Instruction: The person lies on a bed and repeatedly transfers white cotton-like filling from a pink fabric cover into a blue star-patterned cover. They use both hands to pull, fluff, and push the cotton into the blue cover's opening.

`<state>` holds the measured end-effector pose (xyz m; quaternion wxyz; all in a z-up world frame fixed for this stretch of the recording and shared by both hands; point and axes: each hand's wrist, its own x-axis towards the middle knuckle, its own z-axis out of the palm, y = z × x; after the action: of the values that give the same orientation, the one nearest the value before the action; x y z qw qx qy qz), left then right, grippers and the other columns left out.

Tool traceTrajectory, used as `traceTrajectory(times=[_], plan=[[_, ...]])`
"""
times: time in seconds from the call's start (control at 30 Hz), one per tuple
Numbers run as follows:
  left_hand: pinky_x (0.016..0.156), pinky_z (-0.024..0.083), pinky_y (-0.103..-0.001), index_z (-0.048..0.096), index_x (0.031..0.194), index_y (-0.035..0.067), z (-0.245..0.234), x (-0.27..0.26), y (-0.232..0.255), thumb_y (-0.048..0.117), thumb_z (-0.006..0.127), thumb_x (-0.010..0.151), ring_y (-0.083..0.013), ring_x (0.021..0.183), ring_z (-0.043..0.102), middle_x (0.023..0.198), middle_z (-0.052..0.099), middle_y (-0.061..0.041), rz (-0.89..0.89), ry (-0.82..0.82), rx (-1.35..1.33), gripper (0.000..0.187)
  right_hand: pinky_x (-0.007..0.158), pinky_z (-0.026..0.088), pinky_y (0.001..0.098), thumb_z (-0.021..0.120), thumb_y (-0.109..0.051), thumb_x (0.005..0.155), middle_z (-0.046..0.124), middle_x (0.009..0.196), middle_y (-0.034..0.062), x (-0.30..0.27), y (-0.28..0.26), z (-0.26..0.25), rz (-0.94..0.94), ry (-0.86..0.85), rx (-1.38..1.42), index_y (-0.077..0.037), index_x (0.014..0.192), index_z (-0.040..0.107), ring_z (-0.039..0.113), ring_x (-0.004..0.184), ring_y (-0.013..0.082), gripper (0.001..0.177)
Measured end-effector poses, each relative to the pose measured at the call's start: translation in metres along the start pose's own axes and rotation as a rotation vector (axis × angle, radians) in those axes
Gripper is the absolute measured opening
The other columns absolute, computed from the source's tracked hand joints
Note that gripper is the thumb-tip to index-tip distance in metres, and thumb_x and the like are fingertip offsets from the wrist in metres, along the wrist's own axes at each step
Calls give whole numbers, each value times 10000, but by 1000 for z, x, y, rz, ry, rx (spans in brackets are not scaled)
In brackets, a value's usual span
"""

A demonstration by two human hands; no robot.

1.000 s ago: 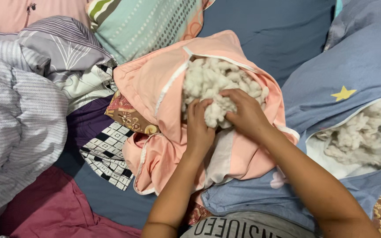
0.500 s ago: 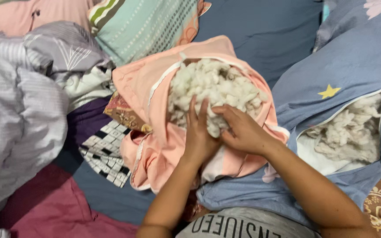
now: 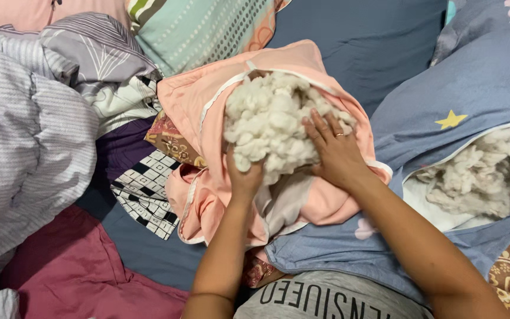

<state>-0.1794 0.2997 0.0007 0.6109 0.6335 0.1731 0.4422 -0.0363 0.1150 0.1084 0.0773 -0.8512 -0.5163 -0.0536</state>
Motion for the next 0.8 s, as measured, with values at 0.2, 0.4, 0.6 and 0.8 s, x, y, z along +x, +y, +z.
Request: traceTrajectory(times=[0.2,0.4,0.6,0.8], plan=[[958,529,-385,562,1250,3,-68,12,27,113,768,797,-272,1123,639,1250,629,-140,-60,31,-108,509,1062,304,650,846,-434,670,344,1629,64,11,18,19,99,-209,-18,-100,1219,664,300,1493,353,668],[905,545,-394,602,1153,15,-50,22,79,108,745,772,-285,1088,646,1216,631,-147,200,-389,121,418,1169,470,455,585,-55,839,668,1381,56,7,15,-46,246,-76,458,-227,1320,703,584,1337,300,524],[931,529,-423,692,1101,80,-16,14,107,-15,708,707,-380,1146,634,1184,665,-136,359,-592,702,406,1165,352,521,579,15,815,452,1604,45,47,-32,-47,-419,-103,652,-303,1374,655,288,1502,381,647],[927,536,-415,694,1082,84,-49,14,119,-63,640,695,-354,1169,646,1231,677,-122,340,-622,793,418,1168,209,635,673,-206,889,385,1576,-31,76,-34,-5,-265,-369,156,-404,1330,631,234,1501,319,485]])
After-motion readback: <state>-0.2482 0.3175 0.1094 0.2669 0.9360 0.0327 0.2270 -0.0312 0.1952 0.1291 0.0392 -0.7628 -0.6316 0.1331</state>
